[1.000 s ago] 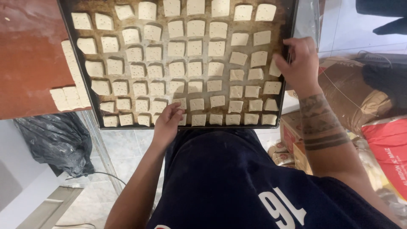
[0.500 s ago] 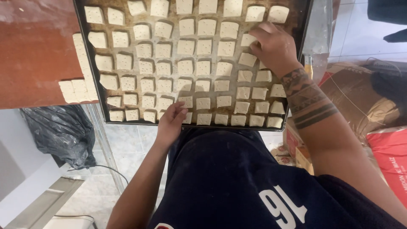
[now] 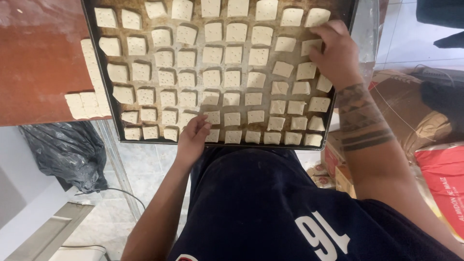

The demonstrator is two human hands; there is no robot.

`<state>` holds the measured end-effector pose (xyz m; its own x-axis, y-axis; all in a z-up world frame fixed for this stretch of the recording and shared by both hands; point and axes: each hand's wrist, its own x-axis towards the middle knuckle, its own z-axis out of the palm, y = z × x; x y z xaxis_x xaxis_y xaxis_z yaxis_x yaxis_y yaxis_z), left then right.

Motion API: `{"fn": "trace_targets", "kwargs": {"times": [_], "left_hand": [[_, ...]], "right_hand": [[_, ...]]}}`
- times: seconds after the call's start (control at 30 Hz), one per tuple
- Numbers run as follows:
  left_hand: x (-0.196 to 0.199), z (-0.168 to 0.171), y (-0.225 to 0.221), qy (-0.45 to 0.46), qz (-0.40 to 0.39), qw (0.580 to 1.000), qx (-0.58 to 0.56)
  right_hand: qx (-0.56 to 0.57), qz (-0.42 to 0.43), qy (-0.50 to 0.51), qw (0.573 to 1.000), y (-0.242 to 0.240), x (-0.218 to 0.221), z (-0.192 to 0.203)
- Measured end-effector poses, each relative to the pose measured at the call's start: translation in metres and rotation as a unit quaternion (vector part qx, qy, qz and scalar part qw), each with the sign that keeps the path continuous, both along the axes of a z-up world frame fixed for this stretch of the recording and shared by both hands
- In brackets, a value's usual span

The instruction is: Placing small pieces of dough onto a baking tray in an organized manner.

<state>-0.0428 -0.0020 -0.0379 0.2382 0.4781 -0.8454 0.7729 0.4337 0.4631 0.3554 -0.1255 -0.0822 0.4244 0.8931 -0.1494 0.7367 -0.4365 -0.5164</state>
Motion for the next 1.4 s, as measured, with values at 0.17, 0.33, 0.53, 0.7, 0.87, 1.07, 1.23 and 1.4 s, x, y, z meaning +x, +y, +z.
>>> {"fn": "trace_targets", "kwargs": {"times": [0.17, 0.33, 0.53, 0.7, 0.87, 1.07, 1.23, 1.4], "left_hand": [[0.001, -0.004, -0.001, 0.012, -0.008, 1.000, -0.001], [0.009, 0.005, 0.000, 0.026, -0.016, 0.999, -0.013], [0.002, 0.000, -0.002, 0.029, -0.023, 0.999, 0.006], [-0.001, 0.005, -0.005, 0.007, -0.011, 1.000, 0.002], [-0.005, 0.001, -0.010, 0.016, -0.005, 1.000, 0.008], [-0.009, 0.001, -0.011, 0.023, -0.001, 1.000, 0.003], [-0.009, 0.002, -0.010, 0.022, 0.000, 1.000, 0.004], [-0.026, -0.013, -0.016, 0.018, 0.035, 0.999, 0.031]], "right_hand": [[-0.017, 0.061, -0.045, 0.997, -0.016, 0.009, -0.023], [-0.084, 0.038, -0.023, 0.995, -0.002, -0.001, -0.009], [-0.010, 0.028, -0.020, 0.999, 0.005, -0.001, -0.001], [0.021, 0.096, -0.021, 0.995, 0.038, -0.017, 0.013], [0.054, 0.153, -0.052, 0.985, 0.036, -0.021, -0.017], [0.062, 0.147, -0.036, 0.987, 0.033, -0.023, -0.027], [0.052, 0.149, -0.033, 0.987, 0.038, -0.024, -0.014], [0.184, 0.105, -0.040, 0.977, 0.023, -0.004, -0.047]]}}
